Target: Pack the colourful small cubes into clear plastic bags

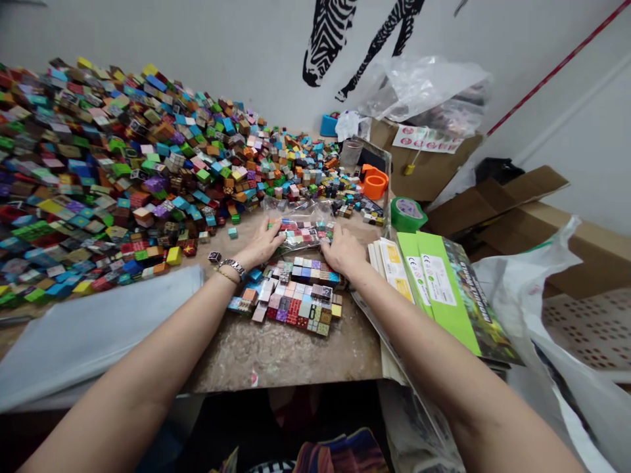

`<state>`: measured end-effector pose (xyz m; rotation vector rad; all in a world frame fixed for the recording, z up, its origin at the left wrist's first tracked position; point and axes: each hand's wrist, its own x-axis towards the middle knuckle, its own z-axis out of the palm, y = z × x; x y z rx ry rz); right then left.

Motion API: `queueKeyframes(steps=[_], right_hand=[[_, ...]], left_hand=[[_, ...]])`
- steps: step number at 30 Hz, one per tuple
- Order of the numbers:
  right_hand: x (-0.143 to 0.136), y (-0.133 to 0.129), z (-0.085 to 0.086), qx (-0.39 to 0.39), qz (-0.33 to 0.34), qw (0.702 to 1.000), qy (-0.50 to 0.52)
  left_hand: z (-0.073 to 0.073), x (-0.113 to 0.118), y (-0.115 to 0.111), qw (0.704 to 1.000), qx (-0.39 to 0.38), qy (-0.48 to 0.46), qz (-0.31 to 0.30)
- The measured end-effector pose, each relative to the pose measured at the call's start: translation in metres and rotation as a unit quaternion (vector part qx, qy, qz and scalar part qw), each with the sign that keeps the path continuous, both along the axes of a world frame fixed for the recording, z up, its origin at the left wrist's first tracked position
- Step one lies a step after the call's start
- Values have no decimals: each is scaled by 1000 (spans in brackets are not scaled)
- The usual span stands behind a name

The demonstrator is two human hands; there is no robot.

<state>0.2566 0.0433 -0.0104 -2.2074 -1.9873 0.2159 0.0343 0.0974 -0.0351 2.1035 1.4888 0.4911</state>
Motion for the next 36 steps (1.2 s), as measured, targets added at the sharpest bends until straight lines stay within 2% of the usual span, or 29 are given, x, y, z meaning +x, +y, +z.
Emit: queueKeyframes(steps=[8,15,21,26,31,33,36], right_hand=[[7,3,1,-33,38,999,9],[5,1,1,-26,28,999,10],[19,-3,12,-61,44,996,42],[36,-25,27,-37,46,998,-2],[46,-55,32,-13,64,998,2],[49,-62,32,5,74,997,5],[52,-66,30,46,83,995,2]], left_hand=[[-1,2,-1,1000,-8,-10,13],[4,3,-5,999,-31,-12,11],[12,1,-9,999,-48,-25,3],[16,-3,-10,998,-30,-60,-12],[27,-13,-8,999,-19,-31,39],[35,-20,-11,1000,9,-1,24],[47,-33,-24,998,49,30,-33]])
